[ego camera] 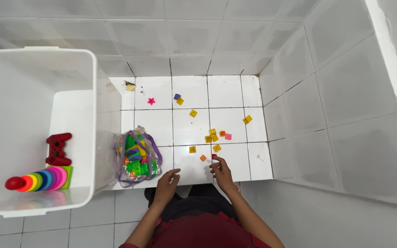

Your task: The person picks up small, colorful plastic building blocks from a tiled floor and connects them together by hand. They form a small multi-colored structure and place it into a clear plastic bag. The person continues to pick up remaining blocks from the floor and connect them into the structure.

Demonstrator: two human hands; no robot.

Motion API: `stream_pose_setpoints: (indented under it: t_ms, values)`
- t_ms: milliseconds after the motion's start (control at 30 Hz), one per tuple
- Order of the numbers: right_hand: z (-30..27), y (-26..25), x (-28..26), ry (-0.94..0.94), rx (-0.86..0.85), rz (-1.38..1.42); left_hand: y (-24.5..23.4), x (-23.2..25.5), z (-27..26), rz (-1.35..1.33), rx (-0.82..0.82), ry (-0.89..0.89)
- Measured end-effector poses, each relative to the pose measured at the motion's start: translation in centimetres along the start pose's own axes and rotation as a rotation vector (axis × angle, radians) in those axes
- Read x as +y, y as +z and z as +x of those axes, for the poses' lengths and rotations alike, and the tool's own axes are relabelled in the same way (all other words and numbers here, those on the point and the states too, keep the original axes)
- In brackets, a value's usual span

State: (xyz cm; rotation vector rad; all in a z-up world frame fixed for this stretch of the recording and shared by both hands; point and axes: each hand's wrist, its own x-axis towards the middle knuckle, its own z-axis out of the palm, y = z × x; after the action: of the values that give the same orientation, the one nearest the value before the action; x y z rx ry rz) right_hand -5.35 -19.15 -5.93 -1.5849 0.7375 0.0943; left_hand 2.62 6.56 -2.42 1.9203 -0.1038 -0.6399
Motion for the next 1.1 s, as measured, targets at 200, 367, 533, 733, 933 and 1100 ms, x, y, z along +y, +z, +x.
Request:
stream_pose_setpoints:
  t_ms: [200,367,533,733,933,1100]
  values:
    - [0.6,-3.0,1.5,-0.002,-0.07,-0.072,3.1,0.8,0.1,-0.02,-0.007,-0.082]
    - [1.8,-5.7,3.0,-0.007,-0.107,-0.087,5.7,1.3,-0.3,-0.037,0.011,-0.123]
    - [2.7,-8.0,4.5,-0.007,-0.125,-0.1,7.6,1.4,-0.7,-0.061,0.039,-0.107]
    - [3.6,-8.7,4.5,0.024,-0.138,-0.078,7.7,1.9,-1.5,-0.079,0.051,-0.116]
    - [3.6,-7.7,4.5,0.004,-0.156,-0.074,6.6,1.7,-1.0,-0.054,0.043,-0.169]
    - [3.4,-7.5,4.2,0.052,-0.2,-0.102,6.7,1.4,0.2,-0.052,0.039,-0.133]
